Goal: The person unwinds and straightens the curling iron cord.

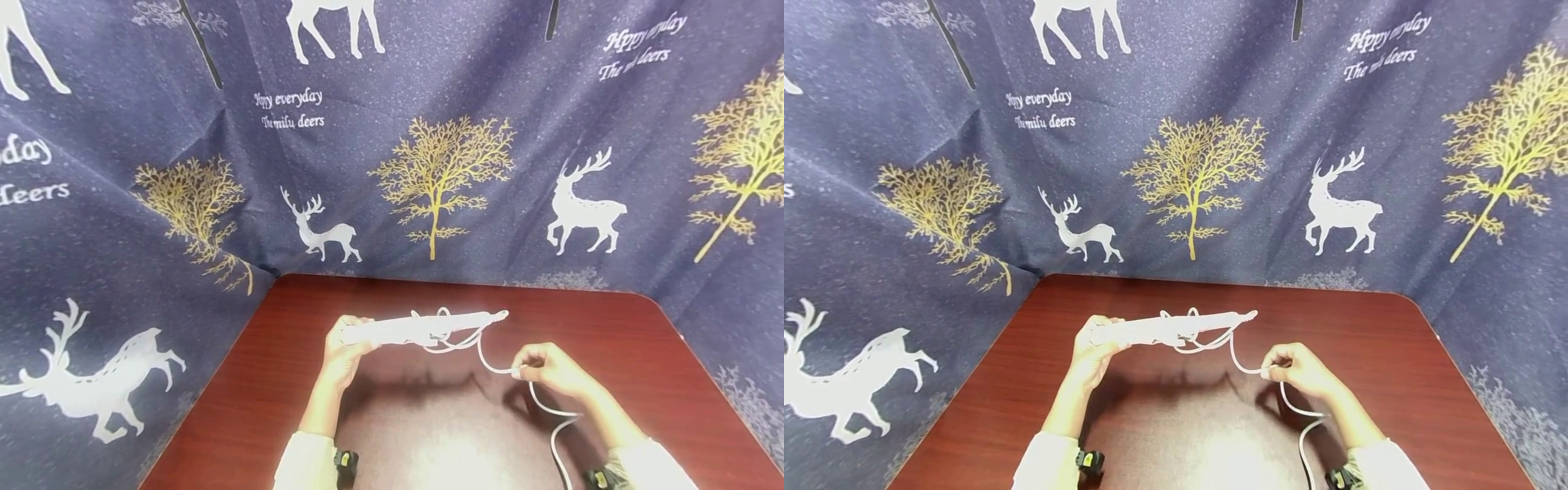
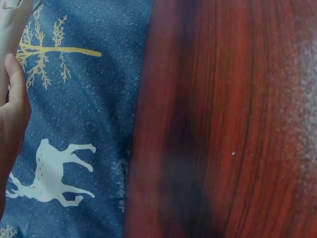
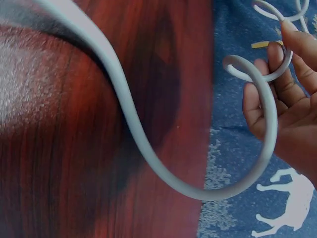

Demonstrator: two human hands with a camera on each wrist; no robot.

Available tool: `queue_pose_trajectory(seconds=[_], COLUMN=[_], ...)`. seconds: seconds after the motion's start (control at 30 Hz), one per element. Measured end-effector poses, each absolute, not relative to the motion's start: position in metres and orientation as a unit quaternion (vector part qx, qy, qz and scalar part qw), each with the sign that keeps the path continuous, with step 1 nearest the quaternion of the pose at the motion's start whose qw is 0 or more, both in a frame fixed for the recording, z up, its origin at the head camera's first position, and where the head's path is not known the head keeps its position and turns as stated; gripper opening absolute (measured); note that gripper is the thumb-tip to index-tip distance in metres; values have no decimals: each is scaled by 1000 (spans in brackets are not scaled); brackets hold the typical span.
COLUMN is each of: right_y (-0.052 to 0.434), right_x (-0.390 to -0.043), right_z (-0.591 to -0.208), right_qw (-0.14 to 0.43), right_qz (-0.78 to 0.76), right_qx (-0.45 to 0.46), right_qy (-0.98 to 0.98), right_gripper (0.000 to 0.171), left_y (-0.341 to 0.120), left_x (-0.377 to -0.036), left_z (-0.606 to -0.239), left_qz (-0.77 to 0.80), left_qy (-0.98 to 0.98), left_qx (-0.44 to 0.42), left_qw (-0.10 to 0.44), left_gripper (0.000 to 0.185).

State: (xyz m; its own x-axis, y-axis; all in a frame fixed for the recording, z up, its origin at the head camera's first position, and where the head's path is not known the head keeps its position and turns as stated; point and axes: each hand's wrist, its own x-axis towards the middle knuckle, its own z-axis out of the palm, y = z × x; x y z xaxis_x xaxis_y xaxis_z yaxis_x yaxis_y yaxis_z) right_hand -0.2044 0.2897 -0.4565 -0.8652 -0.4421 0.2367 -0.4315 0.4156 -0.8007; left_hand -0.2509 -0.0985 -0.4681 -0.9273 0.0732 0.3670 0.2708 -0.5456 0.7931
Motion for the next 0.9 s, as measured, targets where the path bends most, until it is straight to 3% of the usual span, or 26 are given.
queue_pose_trajectory(seconds=[0.17, 0.43, 0.9], right_y=[287, 297, 294], right_x=[-208, -230, -256], right_z=[-453, -485, -479], right_qw=[4, -29, -103], right_qz=[-476, -485, -523], right_qx=[-248, -170, -23], right_qy=[844, 857, 846], right_gripper=[6, 5, 17], left_y=[-98, -97, -99], left_x=[-247, -245, -249], left_z=[-462, -458, -471], left_qz=[-862, -862, -856], left_qy=[-467, -458, -466], left_qx=[-189, -211, -221], left_qw=[51, 48, 29], left_gripper=[45, 44, 48])
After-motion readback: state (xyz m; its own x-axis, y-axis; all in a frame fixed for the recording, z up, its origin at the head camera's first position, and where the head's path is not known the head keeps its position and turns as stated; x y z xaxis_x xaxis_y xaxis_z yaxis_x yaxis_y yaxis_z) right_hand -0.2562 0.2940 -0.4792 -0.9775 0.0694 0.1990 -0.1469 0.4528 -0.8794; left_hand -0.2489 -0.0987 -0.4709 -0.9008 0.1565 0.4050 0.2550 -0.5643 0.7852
